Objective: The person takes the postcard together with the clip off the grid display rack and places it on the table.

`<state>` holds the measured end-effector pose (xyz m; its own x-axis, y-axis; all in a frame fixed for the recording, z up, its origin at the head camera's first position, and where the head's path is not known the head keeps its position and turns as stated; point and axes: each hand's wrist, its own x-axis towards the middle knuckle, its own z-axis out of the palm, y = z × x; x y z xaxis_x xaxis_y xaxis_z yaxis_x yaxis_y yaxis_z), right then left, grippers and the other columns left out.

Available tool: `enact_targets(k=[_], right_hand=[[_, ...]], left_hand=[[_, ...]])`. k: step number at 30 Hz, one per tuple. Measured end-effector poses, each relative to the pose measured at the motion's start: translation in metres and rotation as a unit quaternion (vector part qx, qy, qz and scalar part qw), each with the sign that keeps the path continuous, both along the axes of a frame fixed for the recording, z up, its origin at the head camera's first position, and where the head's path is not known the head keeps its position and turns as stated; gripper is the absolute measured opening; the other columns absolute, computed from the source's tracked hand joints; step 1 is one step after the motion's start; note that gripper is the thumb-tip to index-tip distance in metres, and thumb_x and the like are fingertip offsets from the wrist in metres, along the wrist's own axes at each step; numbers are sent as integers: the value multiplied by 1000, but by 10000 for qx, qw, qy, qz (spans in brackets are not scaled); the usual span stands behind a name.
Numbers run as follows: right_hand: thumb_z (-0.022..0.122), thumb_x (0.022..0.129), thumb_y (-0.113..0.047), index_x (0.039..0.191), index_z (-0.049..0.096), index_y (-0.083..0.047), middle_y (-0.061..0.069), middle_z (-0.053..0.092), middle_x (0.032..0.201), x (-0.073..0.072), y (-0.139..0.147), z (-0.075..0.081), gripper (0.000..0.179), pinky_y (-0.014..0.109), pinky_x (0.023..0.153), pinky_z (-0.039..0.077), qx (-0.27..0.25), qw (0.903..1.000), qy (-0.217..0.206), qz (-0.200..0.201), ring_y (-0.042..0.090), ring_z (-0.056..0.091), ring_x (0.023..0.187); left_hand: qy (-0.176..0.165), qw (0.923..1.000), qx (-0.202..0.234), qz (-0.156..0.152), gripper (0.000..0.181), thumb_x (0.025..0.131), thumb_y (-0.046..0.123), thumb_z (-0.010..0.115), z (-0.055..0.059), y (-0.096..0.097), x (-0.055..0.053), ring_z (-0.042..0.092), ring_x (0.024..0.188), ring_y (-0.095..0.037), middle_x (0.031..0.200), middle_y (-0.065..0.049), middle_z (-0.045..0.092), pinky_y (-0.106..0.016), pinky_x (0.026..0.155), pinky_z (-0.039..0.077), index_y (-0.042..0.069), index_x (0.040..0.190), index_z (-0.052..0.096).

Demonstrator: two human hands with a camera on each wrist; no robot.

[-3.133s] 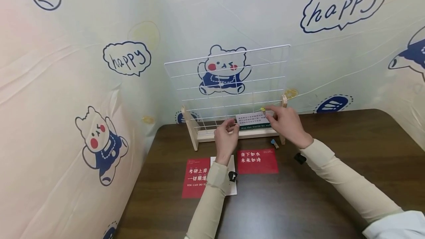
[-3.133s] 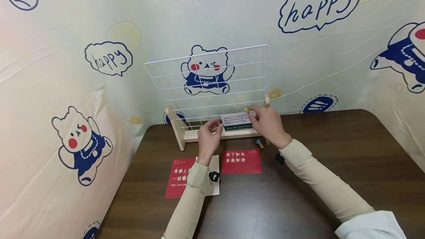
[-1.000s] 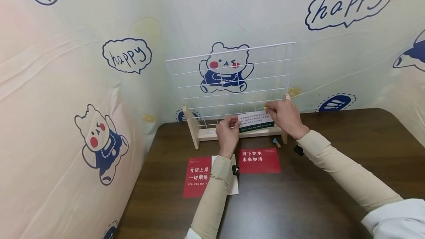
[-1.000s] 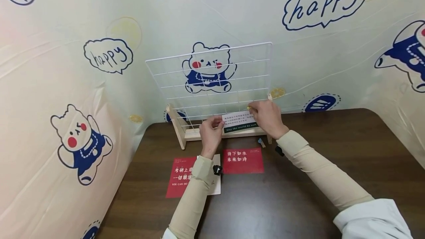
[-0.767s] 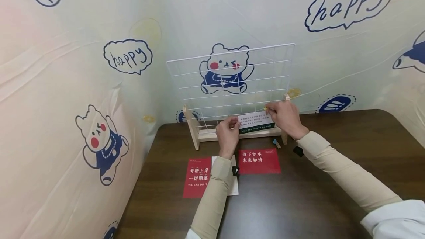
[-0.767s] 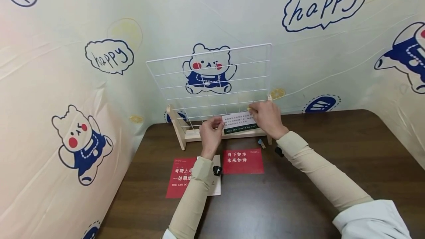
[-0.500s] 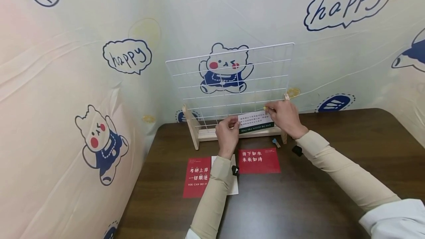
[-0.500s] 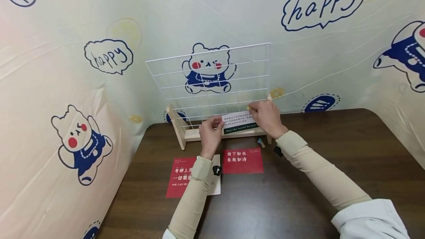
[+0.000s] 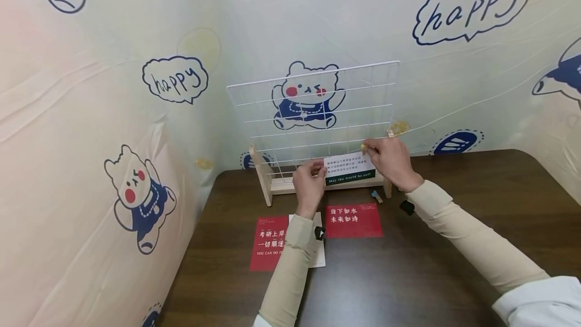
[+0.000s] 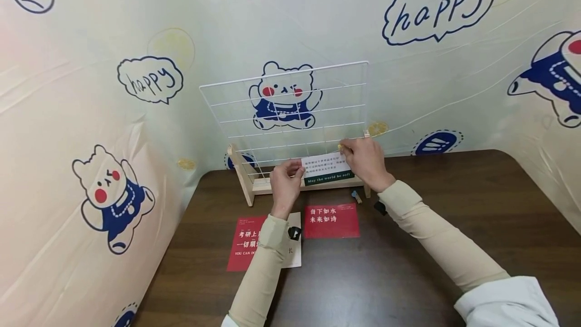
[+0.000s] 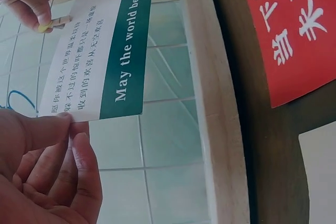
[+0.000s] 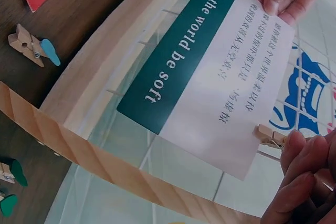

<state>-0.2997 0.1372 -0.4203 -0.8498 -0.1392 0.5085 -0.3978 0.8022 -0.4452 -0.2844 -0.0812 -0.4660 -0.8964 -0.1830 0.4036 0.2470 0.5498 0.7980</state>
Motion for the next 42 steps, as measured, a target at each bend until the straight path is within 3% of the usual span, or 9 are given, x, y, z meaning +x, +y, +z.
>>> enact_targets(k=[10, 19, 30, 42], right_hand=[[67, 100, -8, 115, 77, 0, 22, 77, 83, 15, 10, 16, 20, 29, 49, 32, -233, 9995, 188, 62, 21, 53, 55], [68, 100, -10, 117, 76, -1, 9, 60, 59, 26, 21, 22, 21, 28, 45, 27, -342, 9988, 331, 117, 15, 40, 48], [71, 97, -7, 117, 76, -2, 7, 54, 55, 36, 43, 27, 21, 27, 46, 27, -539, 9942, 933, -2, 15, 39, 48], [72, 95, -6, 110, 78, 0, 16, 73, 70, 36, 71, 15, 17, 26, 49, 34, -731, 9886, 1266, -371, 20, 55, 52]], left_hand=[[1, 9999, -45, -113, 13, 92, 6, 78, 7, 1, 5, 80, 87, -21, 97, -9, 83, -35, 76, 64, 6, 105, 81], [-41, 9998, -32, -216, 14, 92, 6, 77, 11, 2, 9, 80, 85, -20, 96, -10, 82, -34, 76, 64, 6, 105, 81], [-177, 9987, -59, -474, 15, 92, 4, 77, 22, 1, 17, 78, 84, -22, 98, -12, 81, -33, 76, 63, 4, 107, 80], [-459, 9953, 166, -842, 17, 93, 4, 76, 29, 2, 26, 78, 87, -24, 103, -14, 80, -33, 77, 64, 2, 110, 78]])
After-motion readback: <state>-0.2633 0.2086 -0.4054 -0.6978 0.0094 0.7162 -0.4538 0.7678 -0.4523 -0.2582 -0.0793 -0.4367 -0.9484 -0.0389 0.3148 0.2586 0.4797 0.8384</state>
